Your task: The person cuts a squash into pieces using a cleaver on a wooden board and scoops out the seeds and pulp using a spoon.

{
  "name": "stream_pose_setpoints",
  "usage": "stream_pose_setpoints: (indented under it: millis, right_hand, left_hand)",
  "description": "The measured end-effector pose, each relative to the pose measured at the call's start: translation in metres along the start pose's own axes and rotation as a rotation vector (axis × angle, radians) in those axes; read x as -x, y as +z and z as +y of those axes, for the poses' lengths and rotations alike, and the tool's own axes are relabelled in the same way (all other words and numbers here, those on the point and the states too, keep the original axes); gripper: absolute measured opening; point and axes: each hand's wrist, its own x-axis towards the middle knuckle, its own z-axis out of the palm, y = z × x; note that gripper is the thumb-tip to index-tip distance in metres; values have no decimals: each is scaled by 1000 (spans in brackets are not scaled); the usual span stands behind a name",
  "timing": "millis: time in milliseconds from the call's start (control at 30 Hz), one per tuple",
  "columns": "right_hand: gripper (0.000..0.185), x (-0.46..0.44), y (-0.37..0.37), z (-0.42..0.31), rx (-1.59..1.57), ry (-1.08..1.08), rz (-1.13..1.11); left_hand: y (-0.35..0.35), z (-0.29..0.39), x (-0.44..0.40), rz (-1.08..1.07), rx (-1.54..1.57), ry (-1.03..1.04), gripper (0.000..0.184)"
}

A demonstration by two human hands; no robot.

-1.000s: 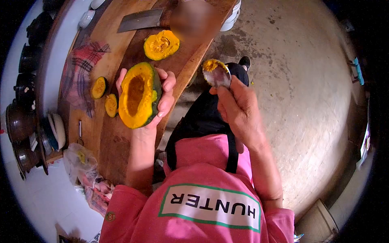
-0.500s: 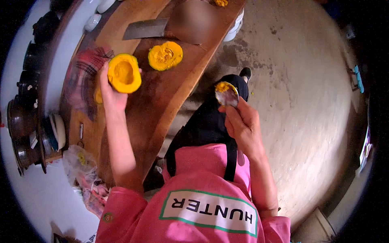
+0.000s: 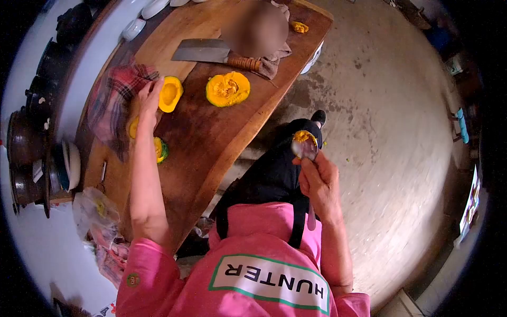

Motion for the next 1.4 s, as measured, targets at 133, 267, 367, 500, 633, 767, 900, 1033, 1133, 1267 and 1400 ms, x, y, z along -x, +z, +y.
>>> stream_pose_setpoints:
  millis: [133,267,367,500,633,767,900,1033,1133,1267,1400]
  right_hand:
    - [21,1,1,0,-24,14,-13]
    - [21,-1,1,0,-25,12,-3]
    - [19,-3,2,-1,-28,24,-13]
    - [18,1,2,3,4,-17,-27]
    - [18,8,-1,3,-32,3,19]
    - [19,10,-1,16,-5,6,41]
    - [19,13,8,16,-60,11,22]
    - [19,18,15,22,-46,3,25]
    - [18,23,20,21,-21,37,47]
    - [19,26,16,26,-45,-8,29]
    - [19,20,6,16,-64,2,33]
  left_hand:
    - [-6,-3,3,227,-233,202,46]
    - [0,7,25,185,-317,629,49]
    - [32,41,85,-262,-45,591,67]
    - [72,10,87,-473,247,330,90]
    - [93,-1,81,-545,359,287,93]
    - [93,8,78,-477,273,398,84]
    - [91,16,77,-471,247,442,76]
    - [101,12,76,-466,363,432,69]
    - [111,10,76,-419,438,404,64]
    - [116,11,76,-363,622,265,64]
    - [115,16,79,-471,962,66,62]
